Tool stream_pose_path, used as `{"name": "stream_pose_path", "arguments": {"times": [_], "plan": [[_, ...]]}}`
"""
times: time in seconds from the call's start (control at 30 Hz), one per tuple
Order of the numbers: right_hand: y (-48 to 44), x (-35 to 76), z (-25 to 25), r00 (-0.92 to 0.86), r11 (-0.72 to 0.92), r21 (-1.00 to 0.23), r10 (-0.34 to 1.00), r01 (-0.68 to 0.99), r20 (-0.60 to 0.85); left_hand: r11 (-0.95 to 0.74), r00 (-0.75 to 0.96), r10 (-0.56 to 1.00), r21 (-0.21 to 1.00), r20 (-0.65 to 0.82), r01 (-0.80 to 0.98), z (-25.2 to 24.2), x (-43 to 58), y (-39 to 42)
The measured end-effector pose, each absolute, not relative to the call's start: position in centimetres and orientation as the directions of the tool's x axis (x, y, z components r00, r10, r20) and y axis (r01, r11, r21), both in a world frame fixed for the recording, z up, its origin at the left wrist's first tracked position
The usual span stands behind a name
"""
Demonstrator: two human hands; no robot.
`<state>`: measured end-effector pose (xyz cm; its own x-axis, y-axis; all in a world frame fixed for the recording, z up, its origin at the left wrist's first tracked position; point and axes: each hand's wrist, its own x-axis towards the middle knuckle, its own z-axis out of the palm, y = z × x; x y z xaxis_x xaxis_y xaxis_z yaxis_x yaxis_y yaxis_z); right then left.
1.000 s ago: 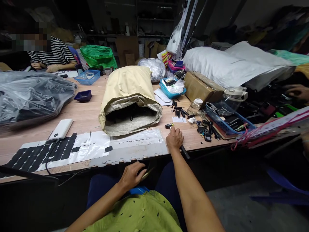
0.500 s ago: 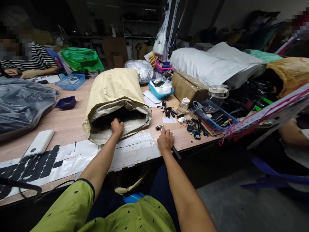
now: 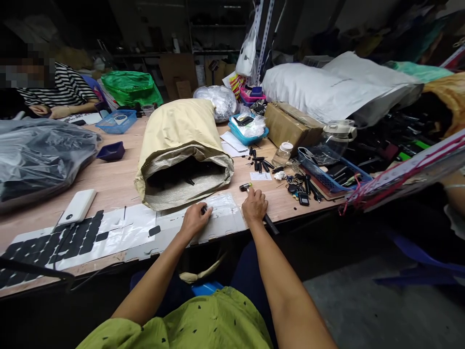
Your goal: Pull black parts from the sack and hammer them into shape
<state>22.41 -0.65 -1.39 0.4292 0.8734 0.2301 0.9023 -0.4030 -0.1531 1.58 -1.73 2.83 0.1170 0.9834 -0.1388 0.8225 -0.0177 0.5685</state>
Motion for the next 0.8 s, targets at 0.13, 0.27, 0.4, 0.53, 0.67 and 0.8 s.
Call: {"name": "stream_pose_path", "arguments": {"times": [0.13,0.27,0.4,0.53,0.67,0.8], "plan": [[-0.6,22.4,-1.4,0.427,-0.400,-0.155,0.874,0.903,0.231,-0.014,0.191,0.951,0.581,-0.245,0.814,3.5,0.5,-1.1],[-0.6,22.3,-1.4,0.425,-0.396,-0.163,0.876,0.904,0.228,-0.075,0.202,0.958,0.502,-0.203,0.862,2.7,-0.5,-0.8],[-0.7,22.1,-1.3,0.428,-0.397,-0.170,0.875,0.902,0.227,-0.143,0.147,0.989,0.493,0.030,0.858,0.5,0.1,-1.5],[-0.6,22.4,-1.0,0.447,-0.407,-0.208,0.870,0.889,0.207,-0.214,0.148,0.975,0.534,0.165,0.818,-0.9,0.7,-1.9],[-0.7,23.3,-0.3,0.433,-0.378,-0.307,0.892,0.873,0.132,-0.238,0.208,0.971,0.577,0.119,0.781,-0.9,0.8,-1.7],[-2.3,23.1,0.0,0.328,-0.184,-0.514,0.923,0.838,0.204,-0.205,0.201,0.977,0.595,0.073,0.777,-0.6,0.9,-1.6]]}}
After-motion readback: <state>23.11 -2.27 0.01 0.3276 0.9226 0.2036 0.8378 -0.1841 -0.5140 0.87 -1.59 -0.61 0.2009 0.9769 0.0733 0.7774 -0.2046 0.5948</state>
